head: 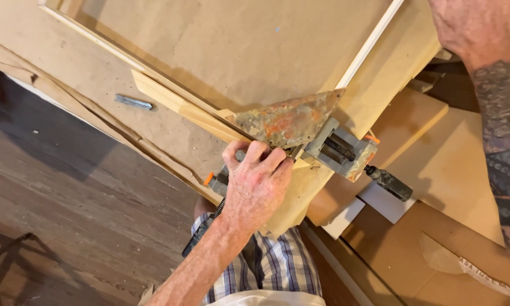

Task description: Assembling a wooden picture frame by gluing joints, clamping them for alignment, and securing them with nails and a hammer.

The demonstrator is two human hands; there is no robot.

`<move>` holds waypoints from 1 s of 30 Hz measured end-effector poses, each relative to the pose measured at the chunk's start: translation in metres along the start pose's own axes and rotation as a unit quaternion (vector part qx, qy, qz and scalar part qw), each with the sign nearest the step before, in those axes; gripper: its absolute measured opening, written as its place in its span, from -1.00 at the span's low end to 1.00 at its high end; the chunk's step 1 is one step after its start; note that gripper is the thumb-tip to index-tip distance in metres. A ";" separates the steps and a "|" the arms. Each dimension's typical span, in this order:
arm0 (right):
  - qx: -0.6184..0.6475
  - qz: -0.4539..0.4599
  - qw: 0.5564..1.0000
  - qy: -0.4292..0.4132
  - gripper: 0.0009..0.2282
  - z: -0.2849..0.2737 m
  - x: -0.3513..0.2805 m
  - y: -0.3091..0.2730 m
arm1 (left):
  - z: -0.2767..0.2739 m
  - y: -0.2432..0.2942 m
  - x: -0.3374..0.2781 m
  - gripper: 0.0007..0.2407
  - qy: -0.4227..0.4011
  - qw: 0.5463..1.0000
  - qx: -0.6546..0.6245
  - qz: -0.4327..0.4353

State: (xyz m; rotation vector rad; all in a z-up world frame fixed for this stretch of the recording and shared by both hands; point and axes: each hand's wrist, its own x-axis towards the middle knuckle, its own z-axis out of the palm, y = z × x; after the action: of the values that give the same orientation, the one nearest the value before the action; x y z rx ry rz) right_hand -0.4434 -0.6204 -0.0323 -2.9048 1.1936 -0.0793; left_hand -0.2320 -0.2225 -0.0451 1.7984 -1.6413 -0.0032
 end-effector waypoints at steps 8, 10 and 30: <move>0.215 0.373 0.900 -0.063 -0.83 -0.162 -0.170 -0.234 | -0.014 0.008 0.006 -0.80 -0.027 0.998 0.054 -0.015; 0.231 0.401 0.869 -0.177 -0.74 -0.151 -0.249 -0.254 | -0.006 0.004 0.002 -0.86 -0.057 0.995 0.085 -0.012; 0.297 0.349 0.865 -0.204 -0.53 -0.102 -0.336 -0.313 | -0.006 0.004 0.003 -0.83 -0.003 0.999 0.044 0.002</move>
State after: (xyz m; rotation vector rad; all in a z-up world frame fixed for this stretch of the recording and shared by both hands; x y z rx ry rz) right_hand -0.4670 -0.1593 0.0600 -1.7329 1.6599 0.1397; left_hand -0.2318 -0.2219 -0.0375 1.8621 -1.6738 0.0667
